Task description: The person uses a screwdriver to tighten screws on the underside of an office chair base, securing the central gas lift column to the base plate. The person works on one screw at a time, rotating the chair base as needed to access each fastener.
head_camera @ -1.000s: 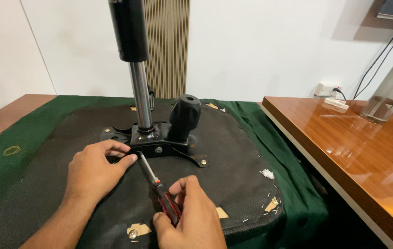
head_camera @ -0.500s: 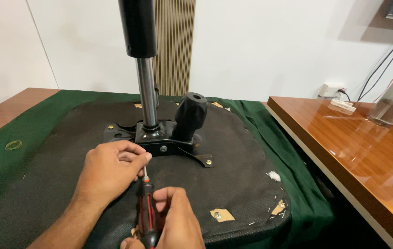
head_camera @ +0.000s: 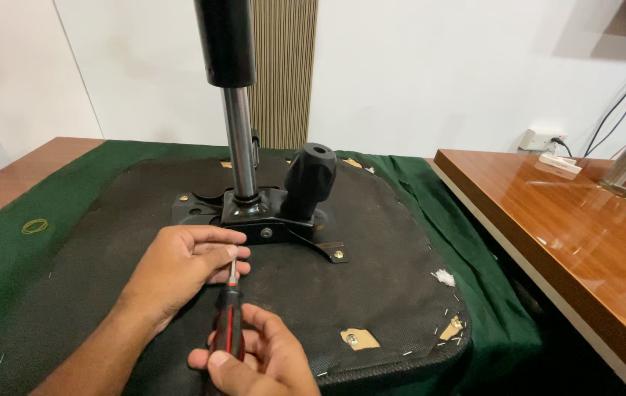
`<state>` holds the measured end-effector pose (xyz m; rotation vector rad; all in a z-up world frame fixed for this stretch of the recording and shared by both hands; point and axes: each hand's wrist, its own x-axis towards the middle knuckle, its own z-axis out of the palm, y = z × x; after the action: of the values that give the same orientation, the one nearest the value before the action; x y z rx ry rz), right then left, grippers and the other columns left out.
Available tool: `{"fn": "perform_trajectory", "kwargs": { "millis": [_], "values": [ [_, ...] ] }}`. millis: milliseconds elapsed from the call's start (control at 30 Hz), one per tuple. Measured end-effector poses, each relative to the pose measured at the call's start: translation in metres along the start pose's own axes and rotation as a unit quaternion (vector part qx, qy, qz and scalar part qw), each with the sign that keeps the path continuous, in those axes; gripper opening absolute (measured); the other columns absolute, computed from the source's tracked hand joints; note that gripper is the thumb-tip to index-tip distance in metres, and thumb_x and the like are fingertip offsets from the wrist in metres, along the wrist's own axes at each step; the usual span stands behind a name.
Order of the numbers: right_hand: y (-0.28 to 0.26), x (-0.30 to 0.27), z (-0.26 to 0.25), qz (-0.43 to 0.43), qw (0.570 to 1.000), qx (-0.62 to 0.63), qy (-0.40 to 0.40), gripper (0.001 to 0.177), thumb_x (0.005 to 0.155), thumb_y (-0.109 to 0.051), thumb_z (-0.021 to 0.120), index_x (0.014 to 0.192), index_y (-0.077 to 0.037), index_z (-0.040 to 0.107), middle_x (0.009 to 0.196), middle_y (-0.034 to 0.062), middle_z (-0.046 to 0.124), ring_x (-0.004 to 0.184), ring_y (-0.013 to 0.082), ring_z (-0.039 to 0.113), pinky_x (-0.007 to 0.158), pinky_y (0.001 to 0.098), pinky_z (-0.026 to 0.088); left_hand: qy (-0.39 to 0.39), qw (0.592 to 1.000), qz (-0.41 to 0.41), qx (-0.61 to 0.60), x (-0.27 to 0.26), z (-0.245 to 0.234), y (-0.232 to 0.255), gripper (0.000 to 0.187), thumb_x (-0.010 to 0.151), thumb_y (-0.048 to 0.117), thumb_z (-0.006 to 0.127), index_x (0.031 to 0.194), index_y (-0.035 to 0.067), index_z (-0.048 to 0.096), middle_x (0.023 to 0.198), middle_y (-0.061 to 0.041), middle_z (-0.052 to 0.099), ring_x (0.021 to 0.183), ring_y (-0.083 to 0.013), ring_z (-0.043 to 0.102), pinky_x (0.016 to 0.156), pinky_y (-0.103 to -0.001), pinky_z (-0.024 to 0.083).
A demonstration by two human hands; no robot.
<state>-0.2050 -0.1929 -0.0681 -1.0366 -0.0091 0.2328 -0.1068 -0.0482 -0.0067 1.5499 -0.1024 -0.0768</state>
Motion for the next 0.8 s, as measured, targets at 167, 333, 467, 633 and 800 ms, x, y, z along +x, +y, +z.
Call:
{"fn": "perform_trajectory", "kwargs": {
  "millis": [167,333,467,633,800],
  "values": [
    [-0.001,0.004,-0.002,0.057,0.998,-0.003,0.036,0.068,0.074,-0.002,0.074,0.136,0.009,0.047,0.100,0.0173,0.074,0.088,0.0228,0.077,0.079,0.0360,0.063,0.006,1.000,-0.010,0.011,-0.003,0.001,0.005,0.032,0.088,0.004,0.065,0.116,-0.008,0.072,0.100,-0.018,0.081,0.081,-0.0214,0.077,0.073,-0.031,0.063],
    [0.000,0.011,-0.003,-0.034,0.961,-0.274,0.032,0.096,0.067,-0.007,0.090,0.147,-0.005,0.036,0.100,0.0061,0.075,0.091,0.0148,0.076,0.086,0.0309,0.062,0.018,1.000,-0.016,0.002,0.000,0.001,0.004,0.029,0.085,0.004,0.071,0.112,-0.007,0.076,0.093,-0.017,0.080,0.076,-0.0183,0.073,0.070,-0.030,0.060],
    [-0.006,0.014,-0.007,-0.049,0.860,-0.507,0.031,0.066,0.087,-0.015,0.068,0.147,-0.016,0.042,0.100,0.0038,0.073,0.090,0.0141,0.076,0.086,0.0306,0.060,0.021,0.999,-0.030,-0.009,0.003,0.000,0.001,0.028,0.084,0.004,0.073,0.109,-0.008,0.077,0.086,-0.015,0.076,0.070,-0.0167,0.069,0.067,-0.030,0.059],
    [-0.017,0.000,-0.002,-0.152,0.807,-0.569,0.051,0.039,0.093,-0.027,0.065,0.131,-0.023,0.063,0.102,0.0079,0.068,0.093,0.0202,0.075,0.084,0.0355,0.058,0.013,1.000,-0.024,-0.013,0.006,0.002,0.000,0.026,0.082,0.003,0.074,0.106,-0.007,0.077,0.083,-0.011,0.075,0.067,-0.0145,0.065,0.065,-0.029,0.058],
    [-0.054,-0.003,-0.005,-0.245,0.801,-0.540,-0.080,0.043,0.087,-0.025,0.073,0.127,-0.014,0.061,0.094,0.0089,0.073,0.088,0.0238,0.075,0.076,0.0360,0.057,0.016,0.999,-0.021,0.045,0.003,0.005,0.005,0.023,0.085,0.009,0.076,0.104,-0.004,0.079,0.080,-0.009,0.073,0.067,-0.0137,0.063,0.066,-0.028,0.055]
  ]
}}
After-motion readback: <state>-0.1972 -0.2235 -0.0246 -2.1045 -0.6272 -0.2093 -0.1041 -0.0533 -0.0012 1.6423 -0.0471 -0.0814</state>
